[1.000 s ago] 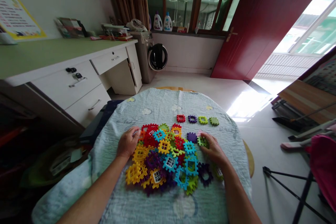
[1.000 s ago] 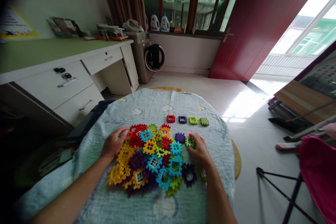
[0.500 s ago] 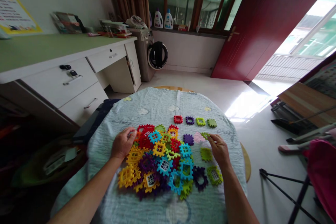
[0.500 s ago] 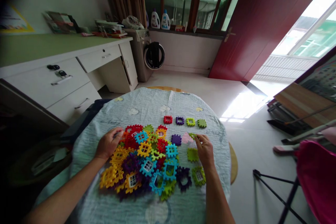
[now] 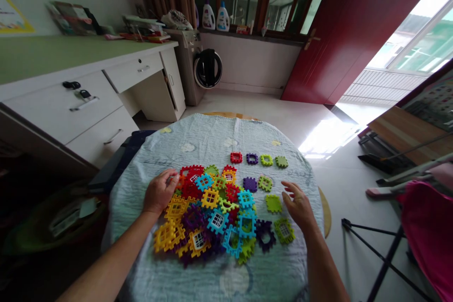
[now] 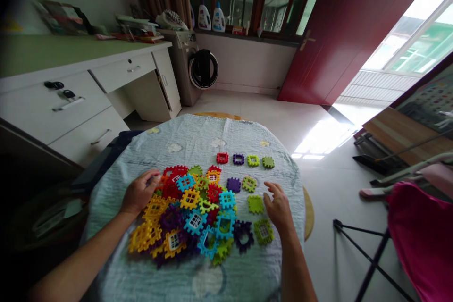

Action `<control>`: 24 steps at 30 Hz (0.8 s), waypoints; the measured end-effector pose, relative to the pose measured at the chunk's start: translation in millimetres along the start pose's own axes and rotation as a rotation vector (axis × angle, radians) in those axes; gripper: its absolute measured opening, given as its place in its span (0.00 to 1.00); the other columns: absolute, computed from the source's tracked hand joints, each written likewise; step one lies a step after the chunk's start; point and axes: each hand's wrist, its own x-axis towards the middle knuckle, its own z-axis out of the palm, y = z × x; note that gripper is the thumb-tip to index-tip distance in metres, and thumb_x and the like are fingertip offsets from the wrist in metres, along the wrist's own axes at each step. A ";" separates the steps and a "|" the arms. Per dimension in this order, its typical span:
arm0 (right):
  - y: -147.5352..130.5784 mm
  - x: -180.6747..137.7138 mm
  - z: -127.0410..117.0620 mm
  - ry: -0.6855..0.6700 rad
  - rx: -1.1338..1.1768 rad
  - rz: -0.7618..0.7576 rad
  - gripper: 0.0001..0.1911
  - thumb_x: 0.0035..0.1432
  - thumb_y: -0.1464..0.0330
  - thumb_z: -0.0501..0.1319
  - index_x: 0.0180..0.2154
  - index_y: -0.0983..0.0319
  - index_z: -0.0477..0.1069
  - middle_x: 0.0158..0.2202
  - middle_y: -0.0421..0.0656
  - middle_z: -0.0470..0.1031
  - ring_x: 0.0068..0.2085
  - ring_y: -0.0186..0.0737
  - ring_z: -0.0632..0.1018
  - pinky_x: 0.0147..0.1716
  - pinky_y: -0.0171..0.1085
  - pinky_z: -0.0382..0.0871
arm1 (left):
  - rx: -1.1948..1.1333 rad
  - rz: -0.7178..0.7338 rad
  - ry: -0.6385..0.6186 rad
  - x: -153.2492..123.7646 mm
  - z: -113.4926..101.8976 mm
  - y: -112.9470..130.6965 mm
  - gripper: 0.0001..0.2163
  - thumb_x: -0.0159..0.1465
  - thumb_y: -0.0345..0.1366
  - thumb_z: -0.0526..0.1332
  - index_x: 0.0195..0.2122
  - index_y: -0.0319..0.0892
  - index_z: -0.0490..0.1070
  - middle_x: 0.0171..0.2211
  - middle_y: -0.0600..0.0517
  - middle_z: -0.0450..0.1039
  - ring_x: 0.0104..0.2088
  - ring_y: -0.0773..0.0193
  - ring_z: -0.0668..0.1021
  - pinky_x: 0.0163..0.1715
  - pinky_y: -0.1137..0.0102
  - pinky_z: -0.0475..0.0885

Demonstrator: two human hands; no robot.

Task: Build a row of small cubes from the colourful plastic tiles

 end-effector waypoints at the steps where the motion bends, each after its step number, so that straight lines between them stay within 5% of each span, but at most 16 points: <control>1: 1.1 -4.1 -4.0 -0.031 -0.021 0.002 0.20 0.54 0.61 0.56 0.48 0.58 0.74 0.49 0.46 0.75 0.45 0.45 0.77 0.44 0.45 0.73 | 0.001 0.001 -0.001 -0.1 -0.1 0.0 0.18 0.60 0.51 0.51 0.36 0.45 0.73 0.48 0.44 0.78 0.51 0.54 0.77 0.57 0.61 0.69; 5: 3.4 -22.0 -4.6 -0.180 -0.098 -0.032 0.26 0.47 0.62 0.62 0.51 0.56 0.73 0.52 0.46 0.74 0.52 0.49 0.73 0.54 0.49 0.67 | 0.001 0.010 -0.009 -0.1 -0.2 -0.2 0.18 0.60 0.51 0.51 0.36 0.44 0.73 0.48 0.44 0.78 0.51 0.53 0.77 0.58 0.61 0.68; 9: 4.1 -29.9 5.1 -0.184 -0.173 -0.060 0.27 0.45 0.65 0.65 0.50 0.55 0.75 0.54 0.46 0.73 0.55 0.52 0.71 0.57 0.51 0.64 | 0.003 0.011 -0.010 -0.1 0.3 -1.2 0.18 0.60 0.51 0.51 0.36 0.44 0.73 0.47 0.44 0.78 0.51 0.54 0.77 0.57 0.62 0.69; 15: -6.9 -24.7 1.7 -0.162 -0.110 -0.100 0.15 0.55 0.57 0.61 0.40 0.56 0.79 0.44 0.45 0.77 0.46 0.48 0.76 0.51 0.46 0.68 | 0.016 0.012 -0.003 0.2 1.0 -2.1 0.18 0.60 0.51 0.51 0.36 0.44 0.74 0.47 0.44 0.78 0.51 0.54 0.77 0.57 0.62 0.69; 20: -13.4 -20.2 -0.5 -0.192 -0.013 0.025 0.21 0.62 0.54 0.51 0.30 0.59 0.75 0.27 0.41 0.74 0.30 0.40 0.75 0.32 0.37 0.68 | 0.016 0.024 0.009 1.0 1.5 -3.5 0.18 0.61 0.51 0.51 0.35 0.44 0.74 0.47 0.44 0.78 0.50 0.53 0.78 0.57 0.61 0.69; 24: -4.2 -16.9 5.2 -0.097 -0.107 0.085 0.18 0.59 0.55 0.55 0.37 0.59 0.76 0.27 0.42 0.73 0.29 0.42 0.74 0.33 0.39 0.69 | 0.015 0.024 0.007 0.2 0.6 -1.4 0.18 0.61 0.50 0.51 0.35 0.44 0.74 0.47 0.44 0.78 0.50 0.53 0.78 0.57 0.61 0.69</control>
